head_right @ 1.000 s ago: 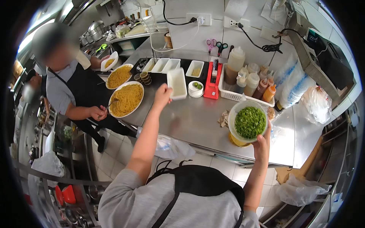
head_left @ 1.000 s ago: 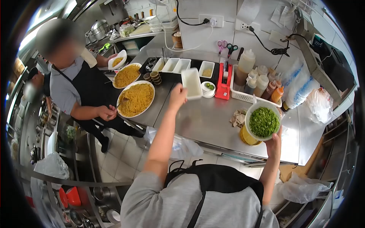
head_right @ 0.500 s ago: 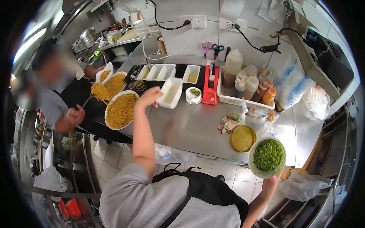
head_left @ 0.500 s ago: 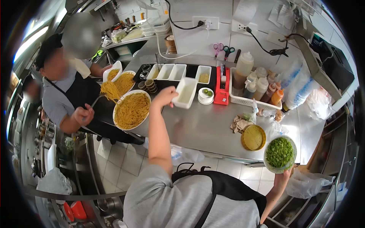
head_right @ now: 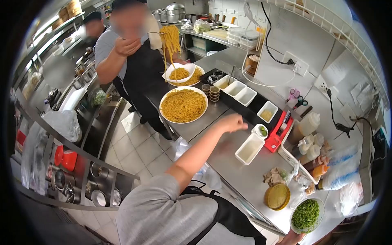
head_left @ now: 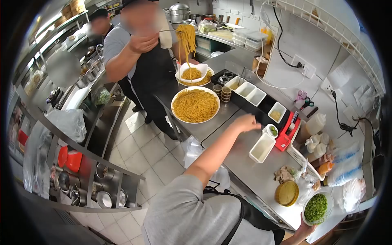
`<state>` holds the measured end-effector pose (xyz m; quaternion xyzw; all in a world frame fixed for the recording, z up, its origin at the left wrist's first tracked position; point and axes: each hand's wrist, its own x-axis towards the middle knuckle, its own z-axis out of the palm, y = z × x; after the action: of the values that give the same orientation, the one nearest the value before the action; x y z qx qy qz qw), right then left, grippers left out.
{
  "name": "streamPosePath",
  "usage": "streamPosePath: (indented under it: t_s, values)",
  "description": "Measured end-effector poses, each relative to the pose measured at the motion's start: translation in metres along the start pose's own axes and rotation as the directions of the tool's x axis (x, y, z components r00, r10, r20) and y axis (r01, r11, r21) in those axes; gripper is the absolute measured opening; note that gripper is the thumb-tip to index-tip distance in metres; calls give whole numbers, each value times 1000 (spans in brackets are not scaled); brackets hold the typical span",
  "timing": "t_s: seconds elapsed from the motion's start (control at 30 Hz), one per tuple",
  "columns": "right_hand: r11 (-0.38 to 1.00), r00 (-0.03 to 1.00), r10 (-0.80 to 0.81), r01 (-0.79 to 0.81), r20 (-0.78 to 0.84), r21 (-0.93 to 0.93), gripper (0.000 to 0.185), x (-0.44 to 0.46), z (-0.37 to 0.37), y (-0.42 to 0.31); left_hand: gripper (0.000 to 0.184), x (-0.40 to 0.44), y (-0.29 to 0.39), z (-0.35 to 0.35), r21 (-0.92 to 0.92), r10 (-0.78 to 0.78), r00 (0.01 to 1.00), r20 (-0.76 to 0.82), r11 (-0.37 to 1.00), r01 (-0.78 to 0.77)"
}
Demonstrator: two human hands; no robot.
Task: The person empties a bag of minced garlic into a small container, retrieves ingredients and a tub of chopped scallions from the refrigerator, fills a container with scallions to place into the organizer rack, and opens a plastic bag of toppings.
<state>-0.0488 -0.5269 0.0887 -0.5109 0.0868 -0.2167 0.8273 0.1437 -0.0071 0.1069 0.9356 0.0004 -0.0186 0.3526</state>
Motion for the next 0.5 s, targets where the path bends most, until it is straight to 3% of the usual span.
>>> streamPosePath:
  t_s: [0.03, 0.1, 0.33, 0.5]
  values:
    - [1000, 1000, -2, 2, 6, 0, 81, 1, 4, -1, 38, 15, -10, 1, 104, 121, 957, -262, 990, -96]
    - [1000, 1000, -6, 6, 13, -4, 81, 3, 9, -3, 35, 44, -18, -2, 68, 35, 884, -466, 998, -4]
    - [1000, 1000, -26, 25, -2, -7, 82, -1, 11, -9, 34, 81, -17, -12, 307, -57, 940, -337, 937, 167]
    - [998, 997, -49, 47, -61, -29, 82, -9, 2, -21, 33, 98, -17, -4, 300, -137, 929, -344, 921, 247]
